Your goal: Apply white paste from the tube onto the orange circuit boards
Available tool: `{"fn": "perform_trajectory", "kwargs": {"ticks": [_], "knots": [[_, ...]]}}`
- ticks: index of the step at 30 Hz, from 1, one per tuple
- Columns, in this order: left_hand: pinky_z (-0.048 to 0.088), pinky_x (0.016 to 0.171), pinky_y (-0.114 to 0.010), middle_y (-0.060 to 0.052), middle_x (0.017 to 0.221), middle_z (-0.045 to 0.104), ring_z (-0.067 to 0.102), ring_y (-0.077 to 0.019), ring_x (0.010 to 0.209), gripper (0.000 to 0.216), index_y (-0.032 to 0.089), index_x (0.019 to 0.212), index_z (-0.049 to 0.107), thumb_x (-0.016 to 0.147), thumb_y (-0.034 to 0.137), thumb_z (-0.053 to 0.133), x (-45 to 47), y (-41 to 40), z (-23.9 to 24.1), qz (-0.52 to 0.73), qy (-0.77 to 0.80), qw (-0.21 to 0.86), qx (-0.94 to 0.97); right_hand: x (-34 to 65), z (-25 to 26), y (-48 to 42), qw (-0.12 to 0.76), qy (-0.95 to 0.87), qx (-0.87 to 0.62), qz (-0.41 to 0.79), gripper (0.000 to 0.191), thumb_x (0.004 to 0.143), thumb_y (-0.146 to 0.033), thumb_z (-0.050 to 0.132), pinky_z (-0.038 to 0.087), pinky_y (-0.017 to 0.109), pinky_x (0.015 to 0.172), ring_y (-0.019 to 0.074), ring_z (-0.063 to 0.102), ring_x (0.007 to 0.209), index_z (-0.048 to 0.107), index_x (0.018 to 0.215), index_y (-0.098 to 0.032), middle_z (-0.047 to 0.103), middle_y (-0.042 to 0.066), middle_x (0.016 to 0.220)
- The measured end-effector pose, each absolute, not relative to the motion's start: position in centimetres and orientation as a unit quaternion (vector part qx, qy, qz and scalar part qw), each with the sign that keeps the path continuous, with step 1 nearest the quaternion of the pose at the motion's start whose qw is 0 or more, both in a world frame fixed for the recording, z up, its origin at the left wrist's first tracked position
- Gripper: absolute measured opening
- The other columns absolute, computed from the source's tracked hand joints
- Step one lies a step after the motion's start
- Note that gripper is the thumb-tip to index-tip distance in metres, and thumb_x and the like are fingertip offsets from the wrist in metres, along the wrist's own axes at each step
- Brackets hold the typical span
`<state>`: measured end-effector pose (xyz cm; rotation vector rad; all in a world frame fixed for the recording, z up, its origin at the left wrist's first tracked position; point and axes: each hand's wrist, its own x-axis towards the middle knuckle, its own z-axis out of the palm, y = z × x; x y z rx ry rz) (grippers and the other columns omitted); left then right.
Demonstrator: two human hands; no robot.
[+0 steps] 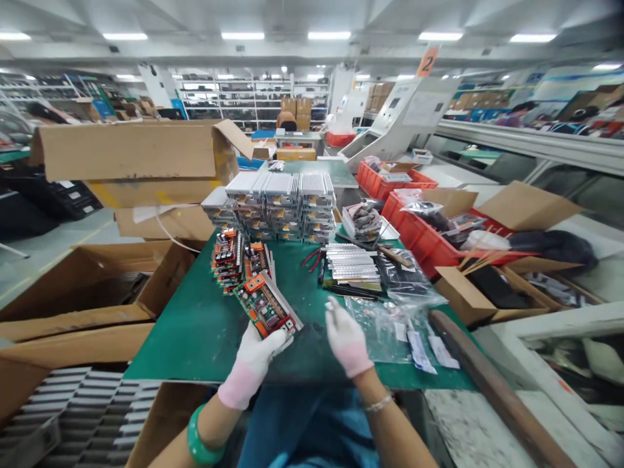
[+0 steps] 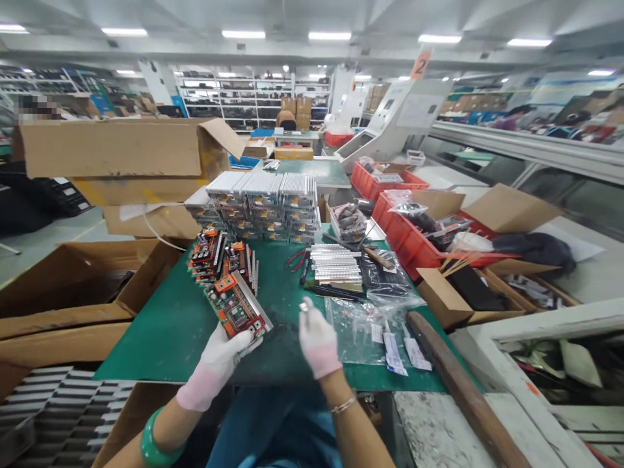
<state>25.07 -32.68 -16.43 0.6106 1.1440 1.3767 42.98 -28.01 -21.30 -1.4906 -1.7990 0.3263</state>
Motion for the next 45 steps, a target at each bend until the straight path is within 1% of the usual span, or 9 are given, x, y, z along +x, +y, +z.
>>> {"fn": "perform_trajectory", "kwargs": {"ticks": [4, 14, 20, 24, 28, 30, 37, 42, 45], "knots": [[0.057, 0.081, -0.039, -0.007, 0.1, 0.069, 0.067, -0.0258, 0.09, 0.072, 0.019, 0.107, 0.056, 0.044, 0.029, 0.09, 24.9, -32.6, -15.8, 0.593, 0.487, 0.599, 0.23, 44.0, -20.2, -28.2, 0.411, -0.704, -0.551, 0.179, 0.044, 0.095, -0.031, 0.034, 0.052, 0.034, 0.091, 0.0218, 0.067, 0.102, 0.054, 0.131, -0.015, 0.068, 0.011, 0.115], [0.054, 0.083, -0.03, -0.005, 0.1, 0.068, 0.065, -0.0185, 0.089, 0.061, 0.019, 0.108, 0.055, 0.056, 0.026, 0.085, 26.5, -32.2, -16.4, 0.622, 0.451, 0.579, 0.272, 40.1, -21.1, -30.5, 0.358, -0.768, -0.49, 0.205, 0.046, 0.095, -0.028, 0.033, 0.055, 0.033, 0.08, 0.0233, 0.07, 0.09, 0.05, 0.136, -0.015, 0.071, 0.011, 0.103], [0.055, 0.079, -0.035, -0.006, 0.099, 0.067, 0.065, -0.0212, 0.086, 0.072, 0.018, 0.109, 0.051, 0.049, 0.032, 0.089, 25.7, -33.0, -16.5, 0.583, 0.487, 0.595, 0.265, 44.0, -20.8, -27.0, 0.448, -0.62, -0.606, 0.218, 0.044, 0.092, -0.033, 0.035, 0.049, 0.038, 0.091, 0.025, 0.064, 0.103, 0.061, 0.122, -0.012, 0.067, 0.015, 0.114], [0.053, 0.072, -0.033, -0.01, 0.099, 0.067, 0.063, -0.0215, 0.083, 0.069, 0.013, 0.111, 0.054, 0.055, 0.036, 0.086, 25.1, -32.8, -17.0, 0.482, 0.448, 0.647, 0.384, 44.9, -19.0, -26.0, 0.468, -0.605, -0.548, 0.339, 0.039, 0.078, -0.038, 0.059, 0.05, 0.036, 0.085, 0.0223, 0.064, 0.09, 0.066, 0.11, -0.017, 0.069, 0.01, 0.105], [0.049, 0.087, -0.037, -0.012, 0.11, 0.066, 0.061, -0.0259, 0.098, 0.067, 0.012, 0.117, 0.055, 0.061, 0.036, 0.082, 25.7, -32.6, -17.5, 0.443, 0.389, 0.669, 0.453, 42.9, -18.8, -26.6, 0.417, -0.582, -0.399, 0.573, 0.032, 0.071, -0.039, 0.066, 0.05, 0.032, 0.075, 0.0192, 0.061, 0.079, 0.068, 0.093, -0.016, 0.07, 0.004, 0.088], [0.047, 0.092, -0.04, -0.013, 0.116, 0.064, 0.059, -0.0287, 0.105, 0.07, 0.014, 0.122, 0.053, 0.063, 0.037, 0.081, 26.2, -32.6, -17.8, 0.446, 0.383, 0.671, 0.451, 41.6, -19.2, -27.1, 0.437, -0.527, -0.391, 0.614, 0.03, 0.07, -0.044, 0.068, 0.048, 0.03, 0.067, 0.0169, 0.058, 0.069, 0.066, 0.079, -0.015, 0.066, 0.002, 0.074], [0.045, 0.095, -0.043, -0.014, 0.119, 0.062, 0.058, -0.0304, 0.108, 0.068, 0.013, 0.122, 0.051, 0.065, 0.036, 0.079, 26.3, -32.5, -18.4, 0.447, 0.399, 0.66, 0.454, 40.9, -19.5, -27.6, 0.501, -0.464, -0.468, 0.561, 0.033, 0.075, -0.048, 0.057, 0.038, 0.025, 0.058, 0.0122, 0.044, 0.06, 0.056, 0.066, -0.016, 0.05, -0.002, 0.062], [0.045, 0.094, -0.039, -0.01, 0.113, 0.064, 0.058, -0.0262, 0.102, 0.061, 0.012, 0.119, 0.052, 0.065, 0.029, 0.075, 25.5, -32.2, -17.4, 0.363, 0.447, 0.624, 0.528, 42.5, -18.7, -27.2, 0.409, -0.596, -0.531, 0.443, 0.03, 0.076, -0.037, 0.05, 0.025, 0.024, 0.052, 0.0095, 0.034, 0.053, 0.043, 0.053, -0.019, 0.035, -0.006, 0.051], [0.046, 0.09, -0.037, -0.007, 0.108, 0.065, 0.058, -0.0247, 0.099, 0.058, 0.012, 0.118, 0.051, 0.065, 0.024, 0.071, 25.3, -32.1, -17.1, 0.324, 0.478, 0.597, 0.558, 42.8, -18.2, -27.1, 0.353, -0.658, -0.566, 0.35, 0.025, 0.075, -0.027, 0.05, 0.023, 0.025, 0.052, 0.0094, 0.036, 0.052, 0.042, 0.053, -0.019, 0.039, -0.005, 0.051]]}}
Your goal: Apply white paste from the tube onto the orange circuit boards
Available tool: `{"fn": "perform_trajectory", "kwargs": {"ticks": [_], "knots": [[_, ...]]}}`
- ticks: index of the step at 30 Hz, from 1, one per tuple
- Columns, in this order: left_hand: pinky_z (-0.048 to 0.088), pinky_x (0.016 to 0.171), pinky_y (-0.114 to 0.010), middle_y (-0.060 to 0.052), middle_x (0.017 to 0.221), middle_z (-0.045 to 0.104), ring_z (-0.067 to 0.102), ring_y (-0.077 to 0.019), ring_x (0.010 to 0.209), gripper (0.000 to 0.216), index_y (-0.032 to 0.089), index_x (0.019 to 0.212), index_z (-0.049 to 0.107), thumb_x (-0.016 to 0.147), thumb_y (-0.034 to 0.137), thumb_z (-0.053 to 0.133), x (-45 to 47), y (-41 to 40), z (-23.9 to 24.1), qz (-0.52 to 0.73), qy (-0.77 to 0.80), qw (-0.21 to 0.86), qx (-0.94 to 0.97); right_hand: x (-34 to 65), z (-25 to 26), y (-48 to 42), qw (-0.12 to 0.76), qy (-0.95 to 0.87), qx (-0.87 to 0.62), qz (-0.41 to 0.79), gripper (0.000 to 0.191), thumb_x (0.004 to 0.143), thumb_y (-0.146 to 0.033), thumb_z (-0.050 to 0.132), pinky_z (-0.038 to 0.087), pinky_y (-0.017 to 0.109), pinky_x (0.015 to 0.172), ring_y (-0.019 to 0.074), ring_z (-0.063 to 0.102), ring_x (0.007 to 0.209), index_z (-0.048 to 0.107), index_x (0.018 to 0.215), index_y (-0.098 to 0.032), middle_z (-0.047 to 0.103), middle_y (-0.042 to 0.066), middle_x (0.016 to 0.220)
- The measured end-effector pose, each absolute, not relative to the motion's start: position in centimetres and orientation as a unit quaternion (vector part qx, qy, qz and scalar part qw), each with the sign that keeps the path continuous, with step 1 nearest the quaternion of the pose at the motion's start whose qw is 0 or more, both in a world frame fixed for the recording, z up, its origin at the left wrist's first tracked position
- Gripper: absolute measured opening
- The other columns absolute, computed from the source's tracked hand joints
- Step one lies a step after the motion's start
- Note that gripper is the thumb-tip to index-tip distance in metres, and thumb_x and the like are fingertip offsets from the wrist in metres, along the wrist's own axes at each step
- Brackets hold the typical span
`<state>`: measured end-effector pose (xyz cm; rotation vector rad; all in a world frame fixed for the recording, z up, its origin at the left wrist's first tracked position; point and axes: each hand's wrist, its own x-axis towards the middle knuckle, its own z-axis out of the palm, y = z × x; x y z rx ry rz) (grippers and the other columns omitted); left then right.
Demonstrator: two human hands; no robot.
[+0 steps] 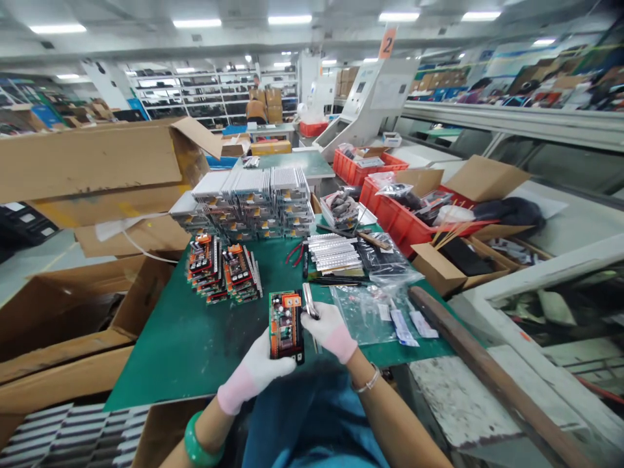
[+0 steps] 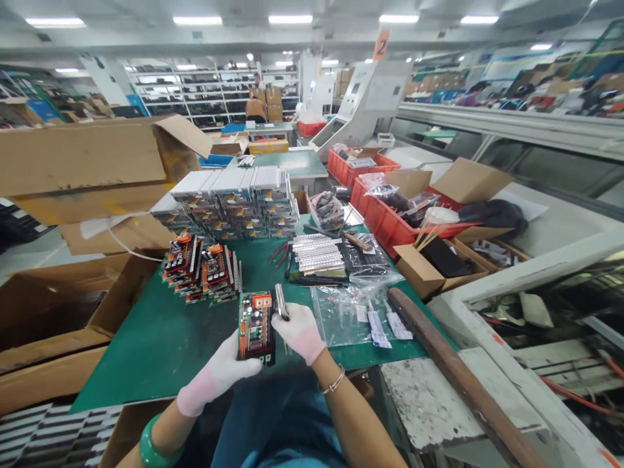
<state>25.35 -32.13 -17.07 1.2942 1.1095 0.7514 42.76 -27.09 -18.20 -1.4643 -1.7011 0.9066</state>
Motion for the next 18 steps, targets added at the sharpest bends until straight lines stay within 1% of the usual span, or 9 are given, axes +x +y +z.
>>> {"fn": "perform_trajectory", "kwargs": {"ticks": [3, 5, 6, 8, 10, 13, 15, 18], "knots": [[0.047, 0.085, -0.036, -0.007, 0.104, 0.065, 0.059, -0.0239, 0.093, 0.054, 0.011, 0.114, 0.052, 0.064, 0.022, 0.068, 25.1, -31.8, -17.4, 0.312, 0.499, 0.573, 0.571, 42.9, -18.1, -26.9, 0.298, -0.696, -0.598, 0.263, 0.02, 0.073, -0.021, 0.052, 0.024, 0.027, 0.054, 0.0114, 0.043, 0.053, 0.046, 0.054, -0.019, 0.049, -0.002, 0.053], [0.047, 0.084, -0.036, -0.009, 0.106, 0.065, 0.059, -0.0241, 0.094, 0.056, 0.011, 0.115, 0.052, 0.064, 0.025, 0.069, 24.6, -31.5, -17.6, 0.328, 0.497, 0.578, 0.558, 43.4, -18.4, -26.6, 0.277, -0.699, -0.617, 0.233, 0.02, 0.074, -0.021, 0.052, 0.024, 0.027, 0.054, 0.0125, 0.045, 0.053, 0.047, 0.055, -0.02, 0.051, -0.001, 0.052], [0.047, 0.085, -0.036, -0.009, 0.108, 0.065, 0.059, -0.0244, 0.095, 0.057, 0.011, 0.116, 0.052, 0.064, 0.027, 0.07, 24.4, -31.3, -17.6, 0.335, 0.491, 0.589, 0.547, 43.8, -18.5, -26.5, 0.276, -0.694, -0.623, 0.231, 0.021, 0.074, -0.021, 0.052, 0.024, 0.027, 0.054, 0.0126, 0.044, 0.053, 0.045, 0.054, -0.02, 0.049, -0.001, 0.051], [0.048, 0.085, -0.036, -0.01, 0.11, 0.065, 0.059, -0.0254, 0.098, 0.06, 0.011, 0.118, 0.051, 0.066, 0.032, 0.072, 23.9, -30.9, -17.5, 0.335, 0.475, 0.616, 0.532, 44.7, -18.9, -26.3, 0.299, -0.673, -0.628, 0.251, 0.025, 0.075, -0.024, 0.049, 0.024, 0.026, 0.053, 0.0117, 0.041, 0.051, 0.039, 0.053, -0.021, 0.042, -0.003, 0.049], [0.048, 0.088, -0.038, -0.01, 0.112, 0.065, 0.059, -0.0265, 0.102, 0.061, 0.011, 0.119, 0.052, 0.067, 0.035, 0.073, 23.7, -30.4, -17.5, 0.322, 0.462, 0.632, 0.533, 45.4, -19.2, -26.4, 0.34, -0.644, -0.622, 0.287, 0.027, 0.075, -0.029, 0.047, 0.023, 0.025, 0.052, 0.0109, 0.037, 0.051, 0.032, 0.053, -0.022, 0.035, -0.005, 0.049], [0.046, 0.094, -0.04, -0.01, 0.113, 0.066, 0.059, -0.0279, 0.106, 0.062, 0.011, 0.119, 0.054, 0.067, 0.037, 0.074, 23.8, -29.5, -18.2, 0.304, 0.472, 0.626, 0.541, 46.0, -19.3, -26.8, 0.399, -0.605, -0.598, 0.343, 0.026, 0.074, -0.036, 0.045, 0.024, 0.024, 0.052, 0.0104, 0.034, 0.053, 0.031, 0.055, -0.022, 0.031, -0.006, 0.051], [0.045, 0.098, -0.041, -0.012, 0.12, 0.063, 0.058, -0.0287, 0.11, 0.071, 0.01, 0.126, 0.05, 0.065, 0.037, 0.075, 24.0, -29.1, -19.0, 0.301, 0.491, 0.612, 0.542, 46.1, -19.4, -27.2, 0.418, -0.591, -0.583, 0.37, 0.026, 0.073, -0.038, 0.046, 0.025, 0.024, 0.053, 0.0104, 0.033, 0.055, 0.034, 0.057, -0.022, 0.031, -0.007, 0.053], [0.042, 0.102, -0.042, -0.015, 0.13, 0.057, 0.055, -0.0299, 0.116, 0.088, 0.01, 0.14, 0.036, 0.066, 0.038, 0.073, 24.1, -28.9, -19.5, 0.272, 0.551, 0.554, 0.562, 46.1, -19.4, -27.6, 0.422, -0.582, -0.575, 0.391, 0.026, 0.073, -0.04, 0.047, 0.026, 0.024, 0.054, 0.0104, 0.032, 0.055, 0.036, 0.058, -0.022, 0.031, -0.007, 0.054]]}}
